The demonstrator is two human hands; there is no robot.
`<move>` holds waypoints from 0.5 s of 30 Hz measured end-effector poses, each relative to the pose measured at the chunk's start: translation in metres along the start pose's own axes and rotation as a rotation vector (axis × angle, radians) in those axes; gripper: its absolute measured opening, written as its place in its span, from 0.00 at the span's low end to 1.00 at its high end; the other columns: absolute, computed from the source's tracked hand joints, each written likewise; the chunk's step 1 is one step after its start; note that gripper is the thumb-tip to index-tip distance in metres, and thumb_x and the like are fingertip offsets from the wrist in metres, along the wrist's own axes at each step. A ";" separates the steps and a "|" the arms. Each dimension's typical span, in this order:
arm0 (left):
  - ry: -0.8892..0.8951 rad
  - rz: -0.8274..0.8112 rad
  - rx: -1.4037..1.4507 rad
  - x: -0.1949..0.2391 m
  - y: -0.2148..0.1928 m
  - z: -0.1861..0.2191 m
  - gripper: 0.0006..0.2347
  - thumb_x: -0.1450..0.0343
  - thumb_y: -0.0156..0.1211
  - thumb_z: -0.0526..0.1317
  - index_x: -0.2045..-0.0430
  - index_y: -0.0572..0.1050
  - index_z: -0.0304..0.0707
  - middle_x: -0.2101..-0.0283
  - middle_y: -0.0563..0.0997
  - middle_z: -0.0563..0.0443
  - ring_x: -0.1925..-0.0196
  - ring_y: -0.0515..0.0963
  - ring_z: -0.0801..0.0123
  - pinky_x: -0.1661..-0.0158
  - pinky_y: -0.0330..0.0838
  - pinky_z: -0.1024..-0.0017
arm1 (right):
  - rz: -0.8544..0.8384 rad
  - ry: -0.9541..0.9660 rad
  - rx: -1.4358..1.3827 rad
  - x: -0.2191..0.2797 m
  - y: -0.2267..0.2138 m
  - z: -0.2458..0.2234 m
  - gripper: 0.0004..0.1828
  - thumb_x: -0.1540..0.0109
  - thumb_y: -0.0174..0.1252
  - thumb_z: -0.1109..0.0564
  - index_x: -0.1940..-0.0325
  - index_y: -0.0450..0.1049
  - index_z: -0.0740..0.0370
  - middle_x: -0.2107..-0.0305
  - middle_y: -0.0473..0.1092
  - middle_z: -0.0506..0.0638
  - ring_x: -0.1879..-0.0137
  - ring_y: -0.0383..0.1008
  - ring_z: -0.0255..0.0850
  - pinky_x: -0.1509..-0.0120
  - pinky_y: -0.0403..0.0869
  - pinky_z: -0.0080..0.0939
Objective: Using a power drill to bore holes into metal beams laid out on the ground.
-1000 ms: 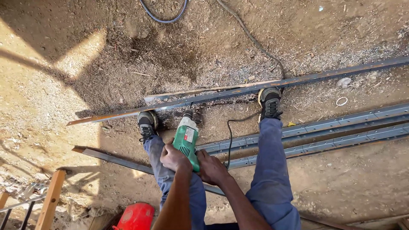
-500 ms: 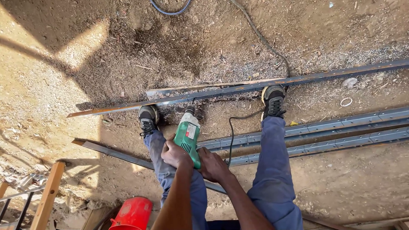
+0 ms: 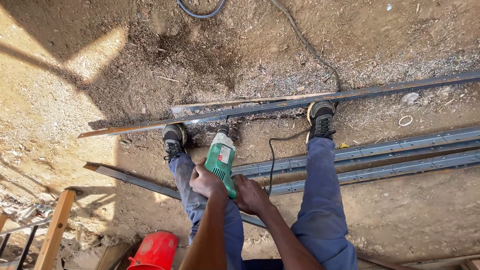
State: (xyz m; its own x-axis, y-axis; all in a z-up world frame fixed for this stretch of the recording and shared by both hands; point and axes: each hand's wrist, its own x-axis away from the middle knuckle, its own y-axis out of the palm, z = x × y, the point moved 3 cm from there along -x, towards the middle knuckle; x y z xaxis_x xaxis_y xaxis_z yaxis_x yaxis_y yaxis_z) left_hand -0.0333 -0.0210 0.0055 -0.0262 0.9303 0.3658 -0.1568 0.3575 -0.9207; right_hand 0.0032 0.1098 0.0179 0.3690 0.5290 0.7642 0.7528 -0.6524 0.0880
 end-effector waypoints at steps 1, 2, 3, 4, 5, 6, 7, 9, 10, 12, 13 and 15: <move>-0.003 0.004 0.001 0.001 0.000 0.000 0.12 0.34 0.49 0.46 0.79 0.85 0.62 0.69 0.86 0.57 0.57 0.83 0.50 0.45 0.74 0.59 | -0.004 -0.002 0.001 0.000 -0.003 -0.002 0.26 0.43 0.54 0.55 0.42 0.65 0.70 0.57 0.70 0.69 0.59 0.75 0.79 0.55 0.75 0.73; -0.008 0.008 -0.005 0.003 0.000 0.000 0.12 0.34 0.50 0.46 0.78 0.85 0.63 0.68 0.86 0.57 0.57 0.83 0.49 0.45 0.74 0.59 | 0.002 -0.001 -0.016 0.000 -0.007 -0.004 0.25 0.43 0.53 0.55 0.43 0.66 0.70 0.58 0.70 0.69 0.59 0.76 0.79 0.56 0.76 0.72; -0.014 0.010 -0.013 0.005 0.000 -0.001 0.12 0.34 0.50 0.47 0.78 0.85 0.64 0.67 0.86 0.57 0.56 0.82 0.49 0.44 0.74 0.59 | 0.009 0.003 -0.032 0.001 -0.011 -0.006 0.25 0.43 0.53 0.55 0.44 0.67 0.69 0.59 0.70 0.68 0.59 0.76 0.78 0.57 0.76 0.71; -0.017 0.011 -0.013 0.011 0.000 0.003 0.12 0.34 0.50 0.47 0.78 0.85 0.64 0.67 0.86 0.57 0.56 0.82 0.49 0.44 0.74 0.59 | 0.006 0.004 -0.032 0.002 -0.011 -0.006 0.25 0.43 0.53 0.55 0.44 0.67 0.69 0.59 0.70 0.68 0.59 0.76 0.78 0.57 0.76 0.71; -0.026 0.024 -0.014 0.016 0.000 0.009 0.12 0.35 0.51 0.46 0.75 0.86 0.58 0.66 0.85 0.50 0.55 0.81 0.44 0.44 0.73 0.55 | -0.001 -0.005 -0.028 0.001 -0.013 -0.006 0.25 0.43 0.52 0.56 0.44 0.66 0.70 0.59 0.70 0.69 0.59 0.76 0.79 0.57 0.76 0.71; -0.034 0.038 -0.016 0.021 0.001 0.015 0.12 0.36 0.52 0.46 0.72 0.86 0.51 0.65 0.85 0.42 0.55 0.80 0.40 0.45 0.72 0.51 | -0.007 -0.014 -0.025 0.000 -0.014 -0.007 0.25 0.43 0.52 0.57 0.43 0.66 0.70 0.58 0.70 0.69 0.59 0.76 0.79 0.57 0.75 0.71; -0.034 0.036 -0.013 0.018 -0.001 0.013 0.12 0.36 0.52 0.46 0.72 0.86 0.51 0.65 0.85 0.42 0.55 0.80 0.40 0.45 0.72 0.51 | -0.005 -0.015 -0.023 0.000 -0.017 -0.010 0.25 0.43 0.52 0.57 0.43 0.66 0.70 0.58 0.70 0.69 0.59 0.76 0.79 0.57 0.75 0.71; -0.026 0.003 0.017 0.013 -0.004 0.010 0.13 0.35 0.49 0.46 0.79 0.86 0.62 0.67 0.86 0.57 0.56 0.83 0.51 0.45 0.74 0.60 | -0.032 -0.005 -0.025 0.001 -0.022 -0.015 0.25 0.44 0.54 0.55 0.44 0.65 0.71 0.55 0.69 0.70 0.58 0.74 0.81 0.56 0.75 0.74; -0.025 -0.001 0.017 0.013 -0.005 0.009 0.13 0.35 0.49 0.46 0.79 0.86 0.62 0.67 0.86 0.57 0.56 0.83 0.51 0.45 0.74 0.60 | -0.028 -0.003 -0.024 0.002 -0.022 -0.016 0.25 0.44 0.54 0.55 0.44 0.65 0.71 0.55 0.69 0.70 0.58 0.74 0.81 0.56 0.75 0.74; -0.028 0.002 0.023 0.013 -0.005 0.008 0.13 0.35 0.49 0.45 0.79 0.85 0.63 0.68 0.86 0.60 0.57 0.83 0.53 0.44 0.74 0.60 | -0.039 -0.009 -0.007 0.002 -0.023 -0.016 0.24 0.42 0.52 0.55 0.45 0.65 0.70 0.55 0.68 0.70 0.59 0.74 0.82 0.56 0.74 0.75; -0.029 0.002 0.021 0.013 -0.004 0.009 0.13 0.35 0.49 0.45 0.79 0.85 0.63 0.68 0.86 0.60 0.57 0.83 0.53 0.44 0.74 0.60 | -0.040 -0.008 -0.009 0.001 -0.023 -0.016 0.24 0.42 0.52 0.55 0.45 0.65 0.70 0.55 0.68 0.70 0.59 0.74 0.82 0.56 0.74 0.75; -0.020 0.001 0.012 0.014 -0.005 0.009 0.13 0.35 0.48 0.45 0.79 0.85 0.63 0.68 0.86 0.61 0.56 0.83 0.53 0.44 0.73 0.60 | -0.052 0.004 -0.004 0.001 -0.022 -0.015 0.24 0.42 0.52 0.54 0.44 0.65 0.71 0.53 0.69 0.70 0.58 0.74 0.82 0.55 0.74 0.75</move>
State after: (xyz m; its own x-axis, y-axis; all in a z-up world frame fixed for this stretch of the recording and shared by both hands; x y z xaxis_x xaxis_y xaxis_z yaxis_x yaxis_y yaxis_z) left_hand -0.0414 -0.0107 0.0165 -0.0463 0.9290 0.3672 -0.1688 0.3550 -0.9195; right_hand -0.0210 0.1167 0.0260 0.3274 0.5605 0.7607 0.7685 -0.6263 0.1307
